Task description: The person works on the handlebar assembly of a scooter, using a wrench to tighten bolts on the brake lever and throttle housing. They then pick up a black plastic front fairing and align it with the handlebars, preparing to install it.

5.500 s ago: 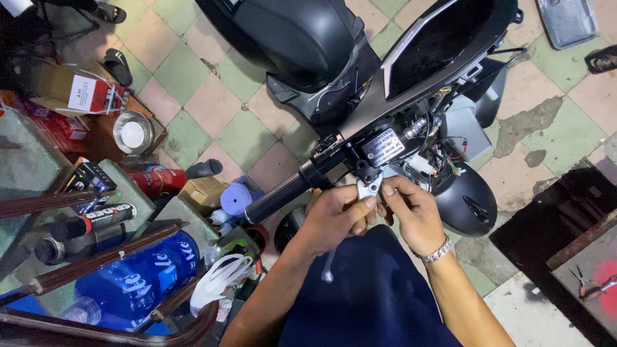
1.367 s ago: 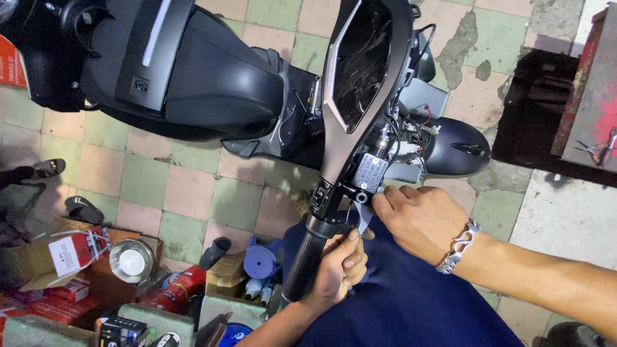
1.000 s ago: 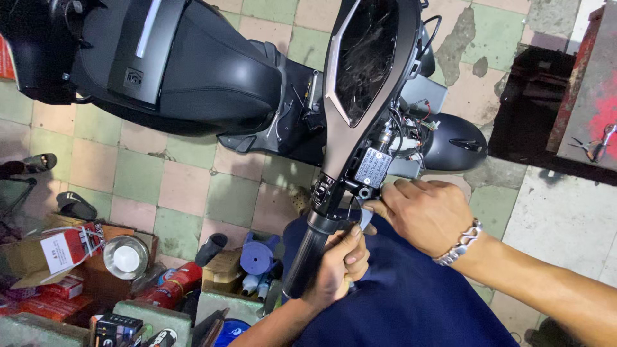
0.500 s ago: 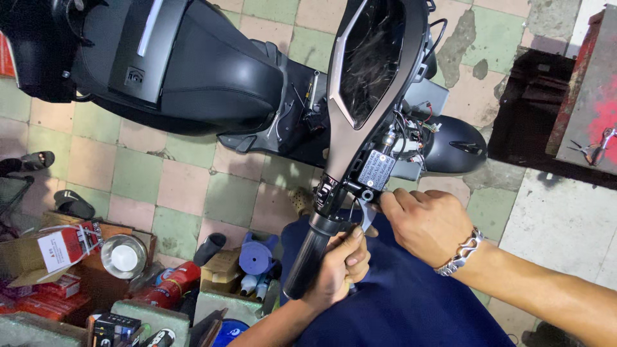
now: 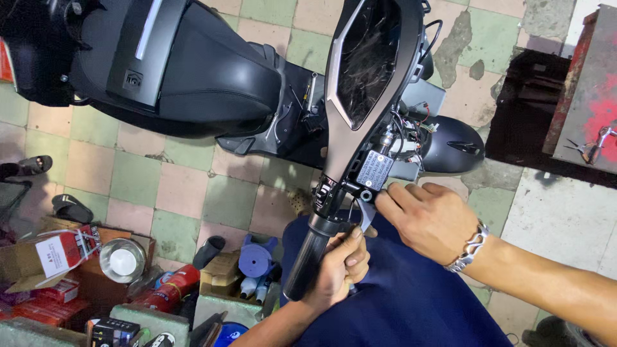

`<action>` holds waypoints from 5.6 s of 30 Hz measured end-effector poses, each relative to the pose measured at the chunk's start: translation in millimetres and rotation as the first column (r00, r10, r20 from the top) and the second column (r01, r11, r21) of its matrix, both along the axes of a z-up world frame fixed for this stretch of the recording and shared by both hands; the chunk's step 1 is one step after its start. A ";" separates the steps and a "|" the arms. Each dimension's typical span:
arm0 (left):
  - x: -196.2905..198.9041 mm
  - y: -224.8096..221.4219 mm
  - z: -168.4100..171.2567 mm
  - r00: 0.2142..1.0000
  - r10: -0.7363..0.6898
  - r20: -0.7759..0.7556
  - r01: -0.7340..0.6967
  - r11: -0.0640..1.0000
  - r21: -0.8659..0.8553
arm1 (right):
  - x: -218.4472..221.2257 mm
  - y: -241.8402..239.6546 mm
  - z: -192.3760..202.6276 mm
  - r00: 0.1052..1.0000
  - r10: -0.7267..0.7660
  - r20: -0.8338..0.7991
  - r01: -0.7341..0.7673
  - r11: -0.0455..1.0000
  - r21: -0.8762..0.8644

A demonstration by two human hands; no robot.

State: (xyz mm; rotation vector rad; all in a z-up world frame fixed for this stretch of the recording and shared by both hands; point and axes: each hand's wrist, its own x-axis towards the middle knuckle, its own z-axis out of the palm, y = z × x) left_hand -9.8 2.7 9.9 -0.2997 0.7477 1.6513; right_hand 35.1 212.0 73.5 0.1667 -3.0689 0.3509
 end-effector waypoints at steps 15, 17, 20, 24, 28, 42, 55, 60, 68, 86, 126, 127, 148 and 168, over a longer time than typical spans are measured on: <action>3.1 -2.7 -9.2 0.999 0.000 0.051 -0.002 0.999 0.034 | -0.9 7.0 0.3 0.998 0.066 0.018 -0.066 0.998 0.001; 2.9 -2.6 -8.8 1.000 0.008 0.028 -0.009 0.999 0.044 | -1.7 4.9 0.0 0.995 0.076 0.061 -0.078 0.996 0.042; 3.5 -2.6 -9.1 0.999 0.016 0.034 -0.017 0.999 0.033 | -1.7 -1.3 0.9 0.993 0.042 0.111 -0.051 0.995 0.081; 4.0 -2.7 -11.1 0.998 0.023 0.054 -0.026 0.998 0.056 | -1.4 0.4 0.7 0.992 -0.005 0.126 -0.006 0.996 0.090; 3.2 -2.2 -9.3 0.999 0.017 0.038 -0.018 0.999 0.050 | 0.1 -2.5 -6.4 0.991 0.014 0.133 -0.034 0.988 0.153; 3.2 -1.8 -8.1 0.999 0.017 0.030 -0.019 0.998 0.059 | -2.9 1.3 3.8 0.998 0.007 0.060 -0.010 0.998 0.056; 5.3 -5.2 -15.5 0.996 0.033 0.087 -0.038 0.997 0.062 | -0.5 -13.6 -20.1 0.971 -0.096 0.218 0.065 0.987 0.148; 2.4 -4.3 -11.3 0.998 0.022 0.055 -0.024 0.999 0.045 | 0.0 -14.1 -13.5 0.990 -0.121 0.076 0.112 0.987 0.118; 2.2 -2.7 -8.5 0.999 0.024 0.022 -0.024 1.000 0.013 | -0.6 -1.7 -12.2 0.991 0.064 0.116 -0.087 0.976 0.200; 4.9 -2.4 -15.8 0.999 0.033 0.027 -0.034 0.998 0.057 | 2.3 -20.6 -19.9 0.973 -0.180 0.146 0.164 0.980 0.114; -4.8 -11.4 -22.8 0.999 -0.020 0.043 0.016 0.995 0.096 | 4.5 -49.4 -32.4 0.942 -0.328 0.065 0.327 0.945 0.033; -3.2 -13.3 -27.7 0.999 -0.019 0.045 0.016 0.998 0.064 | 4.0 -59.0 -34.3 0.901 -0.423 0.094 0.422 0.906 0.029; 35.7 0.4 -92.1 0.928 0.063 0.368 -0.072 0.997 0.011 | 146.8 23.5 -79.0 0.464 -0.824 0.327 0.815 0.252 -0.521; 378.1 453.3 -338.7 0.819 -0.570 -0.070 0.508 0.776 -0.373 | 483.0 548.3 -674.7 -0.122 -0.983 0.137 0.921 -0.164 -0.352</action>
